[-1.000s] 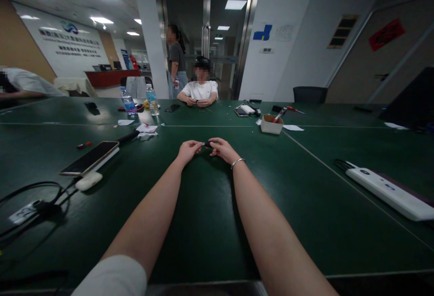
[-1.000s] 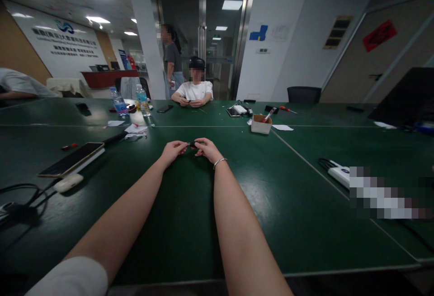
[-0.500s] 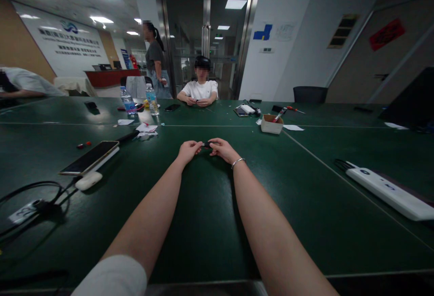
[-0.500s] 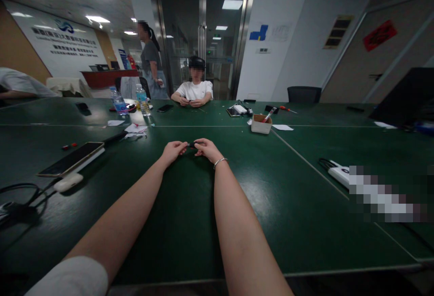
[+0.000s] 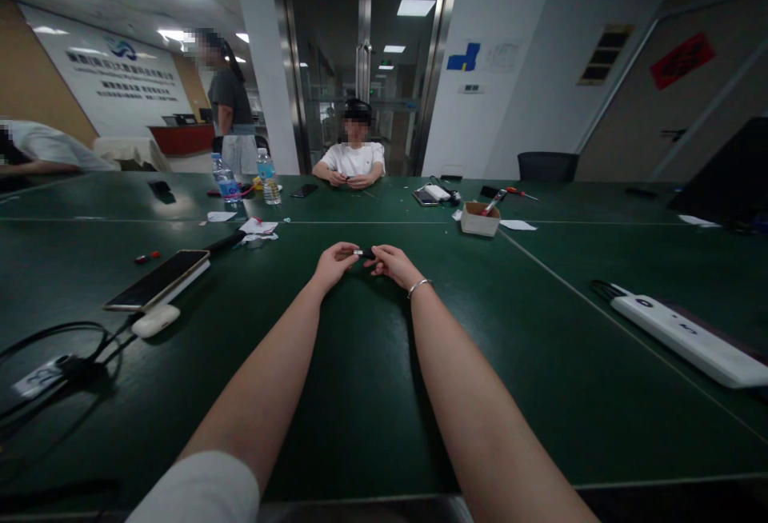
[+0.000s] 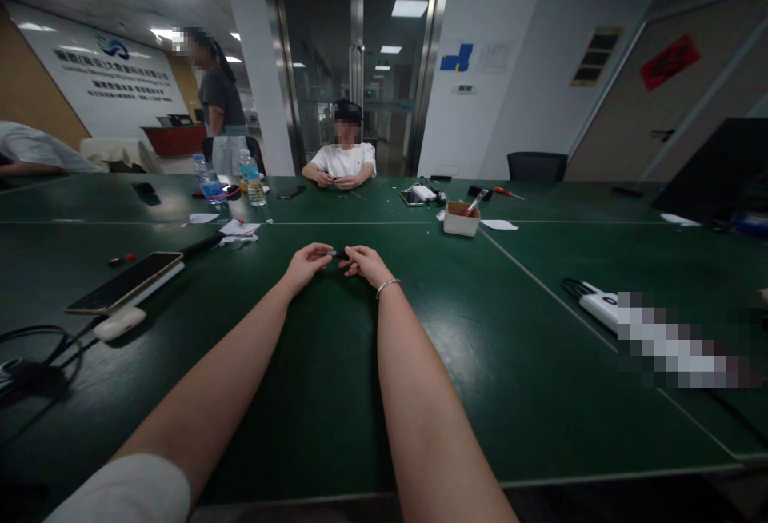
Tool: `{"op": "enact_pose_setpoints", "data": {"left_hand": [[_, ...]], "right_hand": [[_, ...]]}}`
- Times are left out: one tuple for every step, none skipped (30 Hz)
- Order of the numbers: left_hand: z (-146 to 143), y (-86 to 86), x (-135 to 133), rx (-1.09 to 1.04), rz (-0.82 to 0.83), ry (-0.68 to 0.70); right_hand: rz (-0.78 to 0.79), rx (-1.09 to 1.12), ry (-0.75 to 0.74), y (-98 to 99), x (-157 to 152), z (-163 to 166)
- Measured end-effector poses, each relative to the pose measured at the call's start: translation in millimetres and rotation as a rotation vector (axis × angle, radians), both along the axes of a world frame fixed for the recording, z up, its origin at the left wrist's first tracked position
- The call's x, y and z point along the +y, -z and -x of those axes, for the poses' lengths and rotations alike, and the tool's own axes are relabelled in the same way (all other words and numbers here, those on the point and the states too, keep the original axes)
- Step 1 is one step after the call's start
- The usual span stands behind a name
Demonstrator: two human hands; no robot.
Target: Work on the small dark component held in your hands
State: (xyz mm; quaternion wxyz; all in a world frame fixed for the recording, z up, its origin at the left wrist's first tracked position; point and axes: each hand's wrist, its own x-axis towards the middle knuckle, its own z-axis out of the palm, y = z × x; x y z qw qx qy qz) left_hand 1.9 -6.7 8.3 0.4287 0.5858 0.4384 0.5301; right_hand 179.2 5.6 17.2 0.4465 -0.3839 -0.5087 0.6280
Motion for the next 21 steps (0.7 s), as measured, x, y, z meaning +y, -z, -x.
{"op": "enact_pose_setpoints", "data": {"left_hand": [[0.3,-0.1,0.0,-0.009,0.006,-0.001],[0.6,-0.2,0.2,-0.020,0.011,-0.006],[0.6,-0.2,0.5,-0.033,0.013,-0.010],[0.4,-0.2,0.8,-0.049,0.010,-0.011],[-0.1,-0.2,1.1,-0.067,0.001,-0.010],[-0.8,-0.2,1.3,-0.087,-0.009,-0.009],[-1.8,-0.3,1.6,-0.107,-0.012,-0.010],[-2.8,-0.4,1.9,-0.126,-0.001,-0.019],[-3.8,-0.4,2.3,-0.135,0.027,-0.033],[-4.7,-0.3,2.7,-0.131,0.068,-0.051],[-5.4,-0.1,3.3,-0.113,0.112,-0.066],[-5.8,0.2,3.9,-0.085,0.144,-0.073],[-5.8,0.7,4.5,-0.057,0.149,-0.076],[-5.5,1.4,5.2,-0.038,0.127,-0.072],[-5.0,2.1,5.9,-0.038,0.086,-0.065],[-4.4,2.7,6.5,-0.056,0.047,-0.063],[-3.7,3.2,6.9,-0.083,0.027,-0.064],[-3.2,3.6,7.2,-0.104,0.038,-0.067],[-2.8,3.7,7.2,-0.109,0.074,-0.067],[-2.5,3.6,7.0,-0.095,0.115,-0.061],[-2.2,3.3,6.5,-0.069,0.138,-0.050]], "right_hand": [[-0.004,0.001,-0.005,0.0,0.2,0.0],[-0.007,0.000,-0.010,0.0,0.3,-0.1],[-0.009,-0.001,-0.014,0.1,0.4,-0.1],[-0.010,-0.003,-0.015,0.2,0.5,-0.1],[-0.011,-0.004,-0.015,0.4,0.6,0.0],[-0.011,-0.005,-0.015,0.5,0.7,0.1],[-0.011,-0.005,-0.015,0.7,0.8,0.2],[-0.011,-0.004,-0.012,0.8,0.9,0.4],[-0.011,-0.004,-0.009,0.9,1.0,0.5],[-0.010,-0.004,-0.007,1.0,1.1,0.6],[-0.009,-0.003,-0.005,1.0,1.3,0.6],[-0.008,-0.004,-0.004,0.9,1.4,0.6],[-0.006,-0.006,-0.007,0.9,1.5,0.5],[-0.006,-0.007,-0.012,0.9,1.6,0.4],[-0.008,-0.005,-0.018,0.9,1.7,0.3],[-0.009,-0.002,-0.023,1.1,1.9,0.2],[-0.010,0.001,-0.027,1.3,2.0,0.1],[-0.010,0.004,-0.027,1.7,2.2,0.1],[-0.009,0.004,-0.027,2.1,2.5,0.1],[-0.007,0.001,-0.027,2.5,2.8,0.0],[-0.006,-0.002,-0.028,3.0,3.1,-0.1]]}}
